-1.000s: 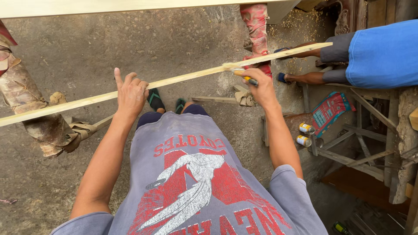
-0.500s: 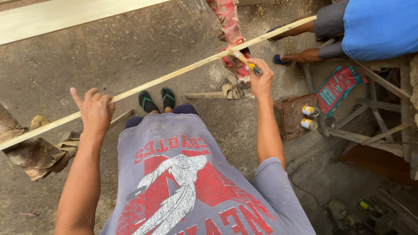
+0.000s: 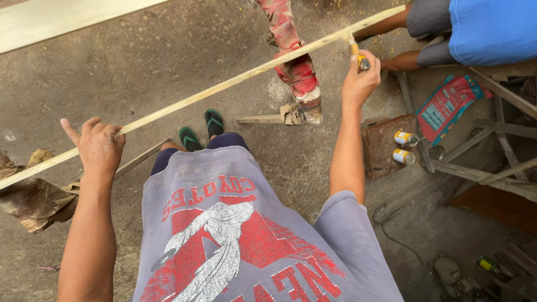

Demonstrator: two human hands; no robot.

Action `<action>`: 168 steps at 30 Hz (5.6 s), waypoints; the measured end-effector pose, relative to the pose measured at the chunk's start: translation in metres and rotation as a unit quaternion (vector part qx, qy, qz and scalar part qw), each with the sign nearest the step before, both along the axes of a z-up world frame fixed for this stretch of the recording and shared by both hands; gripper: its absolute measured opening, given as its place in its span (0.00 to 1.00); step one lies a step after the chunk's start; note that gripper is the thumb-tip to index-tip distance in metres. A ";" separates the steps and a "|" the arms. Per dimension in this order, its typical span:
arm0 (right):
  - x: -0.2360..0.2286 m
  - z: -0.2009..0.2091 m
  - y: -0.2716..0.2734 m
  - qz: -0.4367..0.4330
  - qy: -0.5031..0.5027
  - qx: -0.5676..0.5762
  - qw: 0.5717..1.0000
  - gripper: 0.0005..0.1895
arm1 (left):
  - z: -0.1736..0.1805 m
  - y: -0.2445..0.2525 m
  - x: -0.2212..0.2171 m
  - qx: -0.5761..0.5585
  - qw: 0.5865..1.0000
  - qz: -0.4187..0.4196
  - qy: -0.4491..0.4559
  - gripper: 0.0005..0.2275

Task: The person applies a light-colored finish to a long wooden plank using a paintbrush. They repeatedly dip the brush into a can held in the left hand and stroke the plank from one end to the other, covering the surface evenly.

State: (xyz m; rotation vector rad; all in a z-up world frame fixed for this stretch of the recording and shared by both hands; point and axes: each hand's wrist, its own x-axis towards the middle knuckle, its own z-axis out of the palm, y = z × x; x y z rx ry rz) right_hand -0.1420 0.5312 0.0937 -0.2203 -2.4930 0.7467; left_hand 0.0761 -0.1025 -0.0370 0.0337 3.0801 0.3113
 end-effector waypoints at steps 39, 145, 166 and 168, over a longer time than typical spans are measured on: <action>0.182 0.037 -0.476 0.485 -0.236 -0.098 0.837 0.12 | 0.019 -0.171 0.099 0.098 0.987 0.069 0.104 0.07; -0.246 0.102 -0.554 0.464 -0.171 -0.109 0.863 0.13 | 0.033 -0.146 0.078 0.045 0.963 0.265 0.010 0.10; 0.144 -0.025 -0.453 0.150 -0.104 -0.619 0.764 0.13 | 0.010 -0.357 0.183 -0.007 0.995 0.096 0.038 0.09; 0.184 -0.030 -0.462 0.112 -0.061 -0.601 0.789 0.13 | 0.004 -0.392 0.201 0.010 0.995 0.093 0.040 0.06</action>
